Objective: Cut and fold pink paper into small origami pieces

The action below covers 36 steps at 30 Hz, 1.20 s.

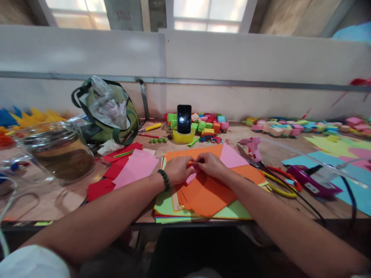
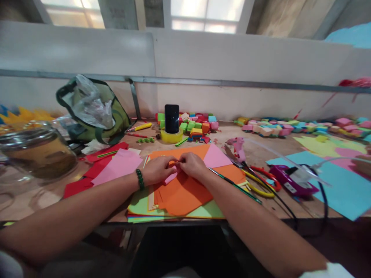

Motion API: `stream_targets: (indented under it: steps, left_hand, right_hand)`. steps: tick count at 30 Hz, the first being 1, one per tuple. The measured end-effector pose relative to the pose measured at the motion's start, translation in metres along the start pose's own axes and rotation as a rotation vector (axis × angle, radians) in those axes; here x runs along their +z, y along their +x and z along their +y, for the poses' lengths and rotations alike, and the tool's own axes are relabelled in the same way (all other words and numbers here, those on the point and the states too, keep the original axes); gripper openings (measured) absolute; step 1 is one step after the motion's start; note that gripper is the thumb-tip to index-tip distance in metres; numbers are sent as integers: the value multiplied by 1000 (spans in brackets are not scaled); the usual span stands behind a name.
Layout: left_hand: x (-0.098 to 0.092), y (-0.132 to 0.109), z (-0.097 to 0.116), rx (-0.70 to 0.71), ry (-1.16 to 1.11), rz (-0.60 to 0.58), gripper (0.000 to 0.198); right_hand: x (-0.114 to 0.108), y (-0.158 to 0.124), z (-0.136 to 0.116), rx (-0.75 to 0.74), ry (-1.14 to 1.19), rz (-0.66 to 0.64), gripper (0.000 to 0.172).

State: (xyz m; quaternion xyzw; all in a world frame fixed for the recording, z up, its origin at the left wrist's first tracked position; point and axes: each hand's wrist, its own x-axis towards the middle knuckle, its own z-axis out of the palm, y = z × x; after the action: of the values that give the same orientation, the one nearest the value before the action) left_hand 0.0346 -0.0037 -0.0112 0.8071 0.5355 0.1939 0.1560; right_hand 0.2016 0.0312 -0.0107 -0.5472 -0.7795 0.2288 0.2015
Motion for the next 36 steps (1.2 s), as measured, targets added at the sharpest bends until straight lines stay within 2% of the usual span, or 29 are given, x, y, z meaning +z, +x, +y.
stream_targets:
  steps: [4, 7, 10, 13, 16, 21, 27, 32, 36]
  left_hand:
    - [-2, -3, 1, 78, 88, 20, 26]
    - [-1, -4, 0, 325, 202, -27, 13]
    - [0, -6, -1, 522, 331, -36, 17]
    - [-2, -8, -2, 502, 348, -42, 17]
    - [-7, -11, 1, 467, 344, -78, 18]
    - [-16, -16, 12, 462, 328, -120, 31]
    - [-23, -28, 14, 497, 347, -151, 28]
    - [-25, -38, 10, 525, 320, -144, 29]
    - [-27, -40, 12, 535, 333, -148, 30]
  right_hand:
    - [0, -1, -2, 12, -93, 26, 12]
    - [-3, 2, 1, 17, -106, 21, 13]
    - [-10, 4, 5, 17, -81, -25, 10]
    - [-19, 4, 9, 4, -28, -74, 17]
    - [-27, 1, 10, -9, 47, -174, 33]
    - [-32, 2, 10, 1, 120, -263, 52]
    - [-32, 11, 13, 45, 160, -318, 48]
    - [-39, 6, 10, 46, 156, -353, 47]
    - [-36, 7, 11, 29, 120, -325, 75]
